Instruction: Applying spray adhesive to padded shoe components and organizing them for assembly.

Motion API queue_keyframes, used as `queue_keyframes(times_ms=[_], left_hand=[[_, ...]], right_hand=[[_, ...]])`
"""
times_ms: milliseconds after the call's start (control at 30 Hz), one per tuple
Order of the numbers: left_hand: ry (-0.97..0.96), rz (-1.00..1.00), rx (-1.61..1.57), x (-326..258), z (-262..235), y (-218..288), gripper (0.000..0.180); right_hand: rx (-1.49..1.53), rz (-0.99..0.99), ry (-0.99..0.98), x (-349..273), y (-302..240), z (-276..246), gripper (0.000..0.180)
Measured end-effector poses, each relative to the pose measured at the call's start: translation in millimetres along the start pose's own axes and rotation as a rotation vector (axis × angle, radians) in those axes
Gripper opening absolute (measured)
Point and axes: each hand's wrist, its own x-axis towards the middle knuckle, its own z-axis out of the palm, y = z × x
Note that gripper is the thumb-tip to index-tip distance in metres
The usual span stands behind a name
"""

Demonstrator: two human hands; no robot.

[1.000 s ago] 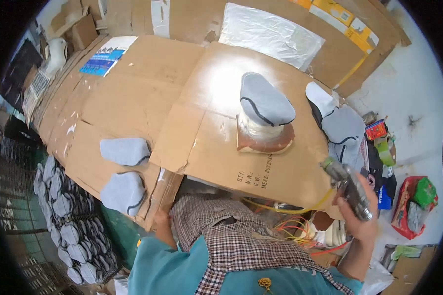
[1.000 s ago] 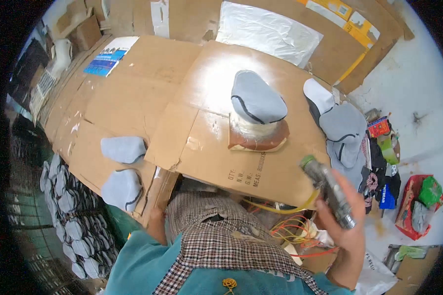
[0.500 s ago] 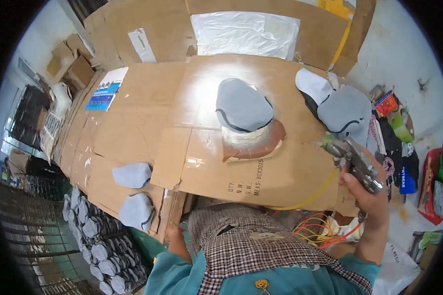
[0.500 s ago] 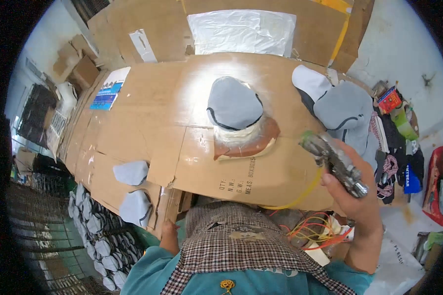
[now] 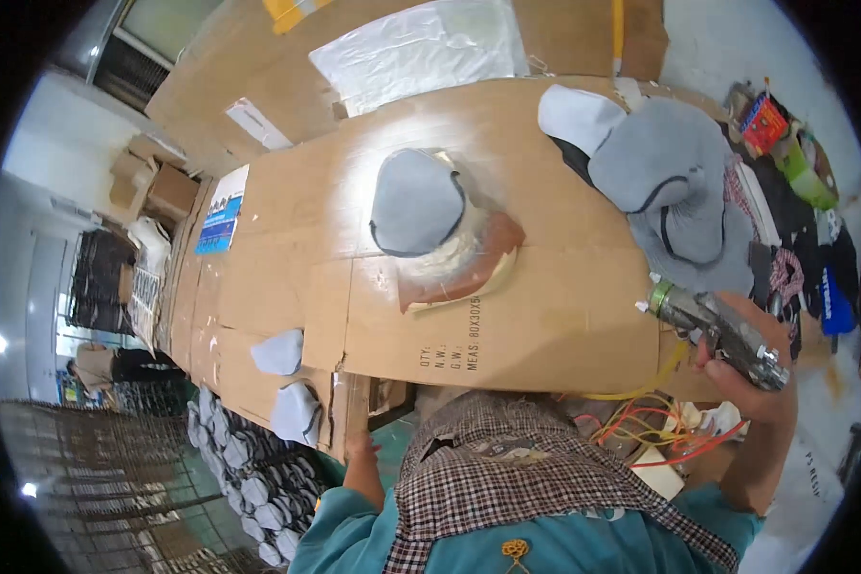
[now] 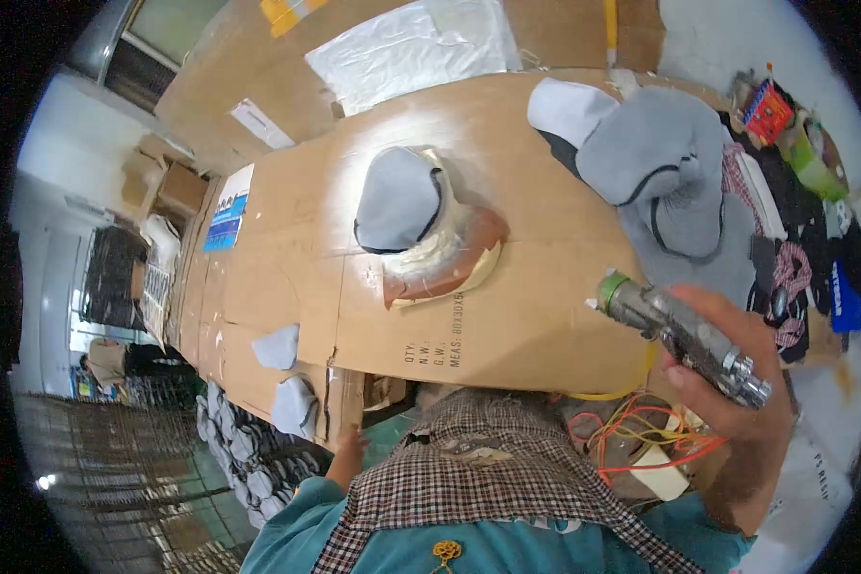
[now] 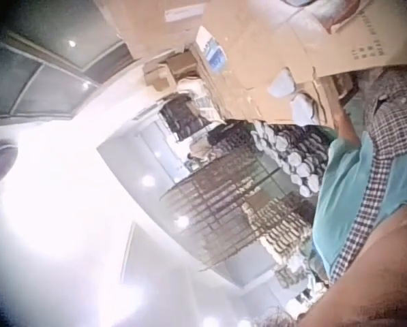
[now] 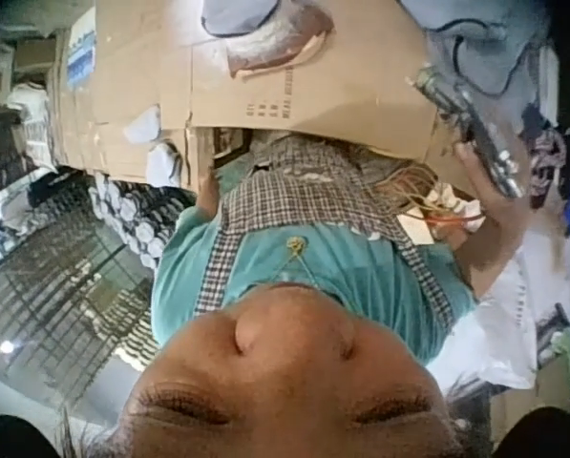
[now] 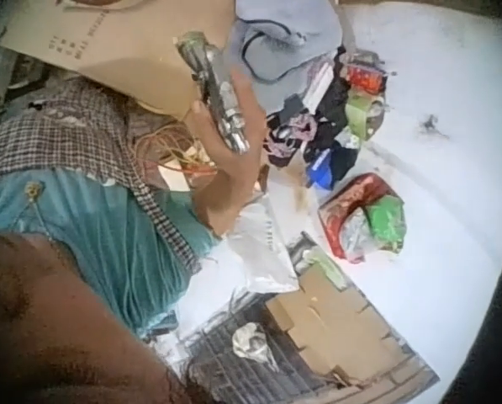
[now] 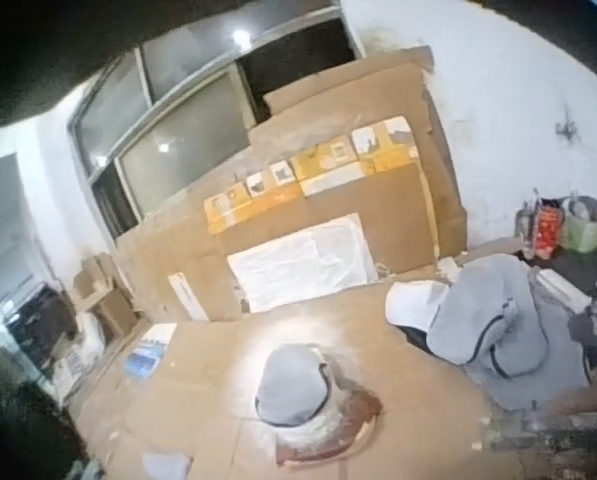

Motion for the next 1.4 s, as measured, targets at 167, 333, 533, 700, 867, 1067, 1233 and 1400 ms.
queue_keyframes(times_ms=[167,333,533,700,867,1067,1233,1400], left_hand=[[-0.089,0.097,0.23,-42.7,32.6,36.7,0.037],[-0.097,0.177,0.069,-65.8,67.5,66.6,0.025],[-0.297,0.135,0.048,-11.0,82.0,60.4,0.031],[-0.374,0.111,-0.033,5.8,71.2,22.5,0.032],[-0.279,-0.093,0.199,-28.6,55.6,9.9,0.027],[-0.218,-0.045,-0.075,-12.2,16.3,-12.1,0.026],[-0.226,-0.083,-0.043,1.0,26.8,-3.5,0.024],[-0.357,-0.077,-0.046,16.1,45.7,-9.0,0.044]], right_hand=[[0.006,0.142,0.091,-23.5,-2.7,-23.0,0.054],[-0.043,0.012,0.033,-42.7,-3.4,-12.7,0.044],[-0.121,-0.085,-0.046,-56.6,-31.0,2.8,0.049],[-0.024,0.051,0.175,-42.0,-76.3,33.2,0.056],[-0.117,0.034,0.202,-41.5,-90.2,42.6,0.055],[-0.216,0.123,0.164,-71.9,-100.5,51.1,0.057],[-0.307,0.04,-0.038,-63.5,-123.1,71.3,0.055],[-0.237,-0.067,0.028,-33.6,-137.6,80.2,0.06]])
